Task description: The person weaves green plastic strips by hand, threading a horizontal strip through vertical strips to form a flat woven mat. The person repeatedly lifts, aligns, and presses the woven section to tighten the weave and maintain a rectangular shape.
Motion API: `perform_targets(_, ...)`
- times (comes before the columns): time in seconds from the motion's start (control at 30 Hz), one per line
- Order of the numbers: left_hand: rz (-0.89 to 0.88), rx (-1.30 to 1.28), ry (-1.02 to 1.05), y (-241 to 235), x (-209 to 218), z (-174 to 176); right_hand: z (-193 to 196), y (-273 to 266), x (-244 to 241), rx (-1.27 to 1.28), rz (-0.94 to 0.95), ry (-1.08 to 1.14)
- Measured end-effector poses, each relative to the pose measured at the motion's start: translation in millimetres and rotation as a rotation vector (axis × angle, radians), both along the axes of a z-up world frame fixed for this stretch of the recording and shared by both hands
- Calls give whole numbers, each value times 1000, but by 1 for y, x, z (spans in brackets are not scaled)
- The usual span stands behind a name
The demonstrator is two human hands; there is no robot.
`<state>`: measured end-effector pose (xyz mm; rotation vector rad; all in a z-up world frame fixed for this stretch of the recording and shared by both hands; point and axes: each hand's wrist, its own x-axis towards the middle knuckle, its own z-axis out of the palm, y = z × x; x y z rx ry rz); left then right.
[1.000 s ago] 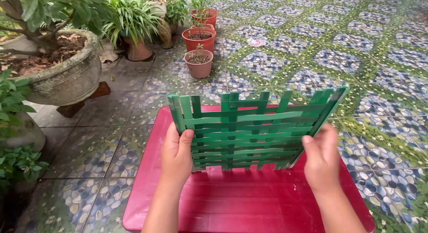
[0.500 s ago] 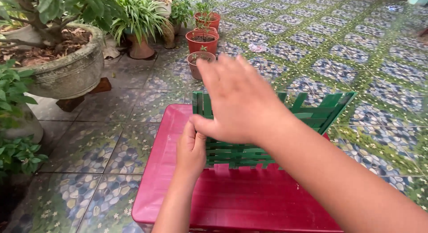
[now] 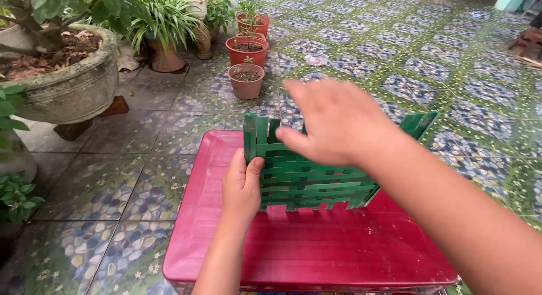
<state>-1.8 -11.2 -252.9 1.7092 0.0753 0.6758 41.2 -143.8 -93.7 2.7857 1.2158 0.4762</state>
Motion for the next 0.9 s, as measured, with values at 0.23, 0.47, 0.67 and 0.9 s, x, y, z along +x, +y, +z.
perform_targets(0.23,12,-31,3,1,2,-4,22,-22,7,102,12,21)
perform_targets(0.47,19,-11,3,1,3,-4,18,-37,12,-48,-130,181)
perform_targets(0.67,-8,-52,23,-4,-3,5,21,-62,18,175,-241,147)
perform_targets(0.9,32,-22,-139,-5,-6,5,22,-97,34,372,-41,69)
